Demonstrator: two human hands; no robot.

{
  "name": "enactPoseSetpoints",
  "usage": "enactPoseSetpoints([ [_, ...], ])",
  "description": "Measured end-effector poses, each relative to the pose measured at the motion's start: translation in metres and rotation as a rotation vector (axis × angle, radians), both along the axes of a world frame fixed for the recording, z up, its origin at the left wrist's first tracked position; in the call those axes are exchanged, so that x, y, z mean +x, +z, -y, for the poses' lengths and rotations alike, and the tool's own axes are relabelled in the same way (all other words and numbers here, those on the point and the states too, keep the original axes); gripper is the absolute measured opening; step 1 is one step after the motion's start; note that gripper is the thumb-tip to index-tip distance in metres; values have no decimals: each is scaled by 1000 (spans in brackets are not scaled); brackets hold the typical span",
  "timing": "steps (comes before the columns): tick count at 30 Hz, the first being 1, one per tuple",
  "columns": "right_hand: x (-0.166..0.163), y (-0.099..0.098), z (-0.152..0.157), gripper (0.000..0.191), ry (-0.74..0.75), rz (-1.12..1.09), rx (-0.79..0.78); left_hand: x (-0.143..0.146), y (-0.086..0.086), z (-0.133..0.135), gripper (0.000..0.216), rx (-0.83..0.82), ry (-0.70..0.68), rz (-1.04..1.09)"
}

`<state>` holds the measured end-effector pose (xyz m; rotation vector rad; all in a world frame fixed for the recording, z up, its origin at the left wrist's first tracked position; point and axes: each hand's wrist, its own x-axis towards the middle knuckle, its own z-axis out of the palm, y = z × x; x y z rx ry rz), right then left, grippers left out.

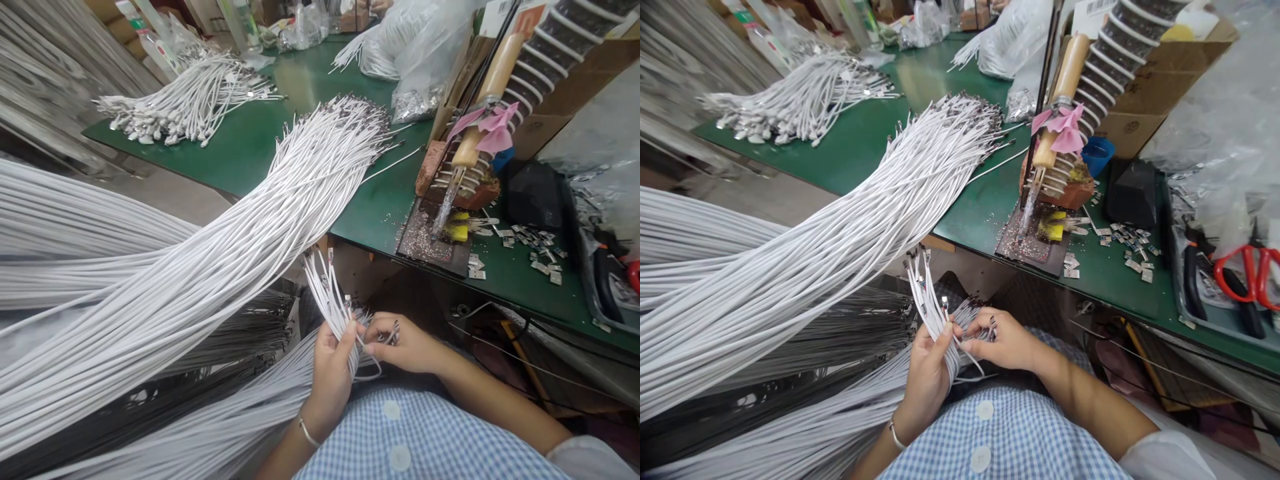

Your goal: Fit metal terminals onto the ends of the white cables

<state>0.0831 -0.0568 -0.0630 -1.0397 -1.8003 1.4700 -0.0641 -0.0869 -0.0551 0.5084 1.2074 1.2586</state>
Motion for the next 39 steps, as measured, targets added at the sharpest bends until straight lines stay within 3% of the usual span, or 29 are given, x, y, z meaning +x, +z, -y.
enactPoseSetpoints([
  [6, 2, 9, -14, 14, -242, -66, 27, 3, 0, 3, 14, 24, -49, -15],
  [11, -8, 14, -16, 11, -236, -139, 7, 6, -2, 8, 16, 21, -118, 8],
  [21, -12, 13, -13, 28, -201, -216, -153, 7, 0, 8, 13, 4, -147, -3],
  [25, 4, 25, -10, 24, -232, -106, 99, 5, 7, 1, 12, 32, -169, -29],
  [29, 48, 55, 4, 40, -231, 70, 357, 7, 14, -10, 15, 33, -165, 14],
  [32, 80, 75, 16, 43, -320, -11, 313, 14, 21, -19, 17, 25, -175, 75],
  [34, 90, 81, 20, 48, -295, -37, 235, 20, 27, -24, 18, 10, -183, 114],
  [37, 89, 79, 16, 38, -259, 120, 280, 30, 35, -32, 18, -4, -196, 161],
  [39, 82, 75, 10, 30, -365, 253, 361, 36, 38, -37, 18, 9, -208, 177],
])
